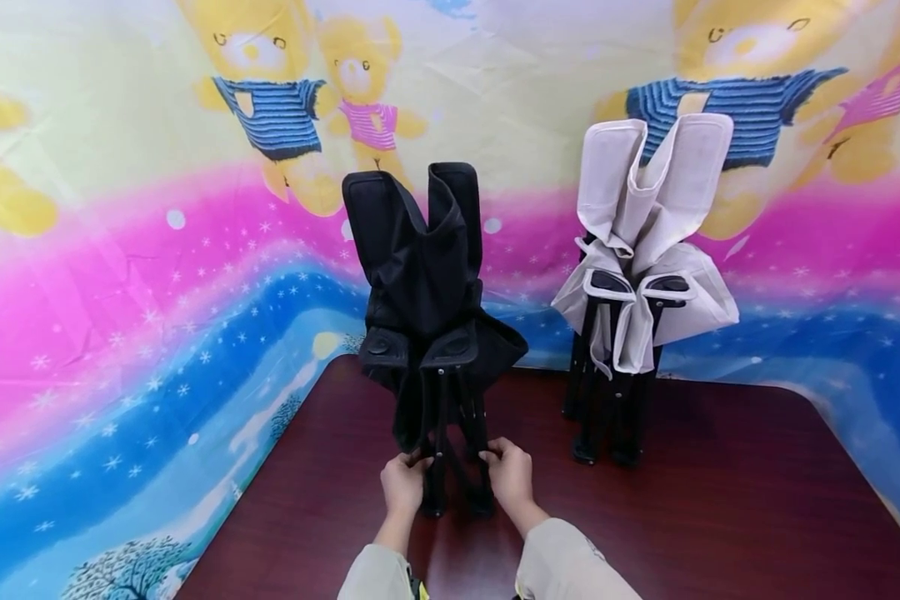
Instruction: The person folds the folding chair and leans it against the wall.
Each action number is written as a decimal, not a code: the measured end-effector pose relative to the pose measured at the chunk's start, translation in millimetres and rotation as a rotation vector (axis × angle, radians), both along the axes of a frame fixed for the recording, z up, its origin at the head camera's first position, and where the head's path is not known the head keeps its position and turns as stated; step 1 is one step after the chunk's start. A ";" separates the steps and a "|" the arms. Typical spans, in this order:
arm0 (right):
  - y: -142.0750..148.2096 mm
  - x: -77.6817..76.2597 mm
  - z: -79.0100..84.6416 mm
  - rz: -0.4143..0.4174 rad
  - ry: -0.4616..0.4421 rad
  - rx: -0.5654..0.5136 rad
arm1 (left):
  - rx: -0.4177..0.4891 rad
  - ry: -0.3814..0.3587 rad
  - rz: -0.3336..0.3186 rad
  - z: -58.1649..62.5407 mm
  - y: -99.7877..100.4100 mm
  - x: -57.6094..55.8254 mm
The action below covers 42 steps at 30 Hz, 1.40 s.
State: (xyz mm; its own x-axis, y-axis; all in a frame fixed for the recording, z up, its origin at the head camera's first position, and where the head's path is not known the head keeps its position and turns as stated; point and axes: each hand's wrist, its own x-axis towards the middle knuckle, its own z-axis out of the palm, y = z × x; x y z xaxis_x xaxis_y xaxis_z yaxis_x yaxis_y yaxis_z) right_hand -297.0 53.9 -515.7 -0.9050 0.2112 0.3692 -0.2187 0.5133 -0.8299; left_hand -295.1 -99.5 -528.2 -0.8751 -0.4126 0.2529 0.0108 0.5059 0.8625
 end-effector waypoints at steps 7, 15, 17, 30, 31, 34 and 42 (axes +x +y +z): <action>-3.7 -3.8 2.1 -0.084 -0.073 -0.128 | 0.210 -0.071 -0.038 0.1 -1.7 -6.8; -7.6 -6.4 2.8 -0.172 -0.091 -0.204 | 0.299 -0.022 0.142 -2.9 10.7 -9.7; -8.2 -7.3 4.1 -0.192 -0.089 -0.196 | 0.301 -0.003 0.172 -1.3 14.2 -10.8; -4.4 -20.6 11.9 -0.158 -0.154 -0.191 | 0.342 -0.052 0.148 9.5 22.1 -23.6; -4.5 -21.5 12.4 -0.152 -0.167 -0.192 | 0.346 -0.058 0.141 10.2 22.6 -23.9; -3.9 -24.9 14.6 -0.142 -0.204 -0.185 | 0.345 -0.088 0.108 11.9 24.4 -25.3; 0.2 -33.7 19.4 -0.069 -0.285 -0.170 | 0.342 -0.156 0.018 17.5 27.8 -28.2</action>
State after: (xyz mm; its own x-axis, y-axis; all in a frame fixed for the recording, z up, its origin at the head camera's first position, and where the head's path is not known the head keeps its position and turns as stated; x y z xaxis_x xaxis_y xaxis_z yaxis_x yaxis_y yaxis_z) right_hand -330.8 54.1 -496.3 -0.9481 0.3128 0.0578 0.0649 0.3682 -0.9275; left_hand -323.3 -71.7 -510.7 -0.8838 -0.4663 -0.0376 -0.1402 0.1873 0.9723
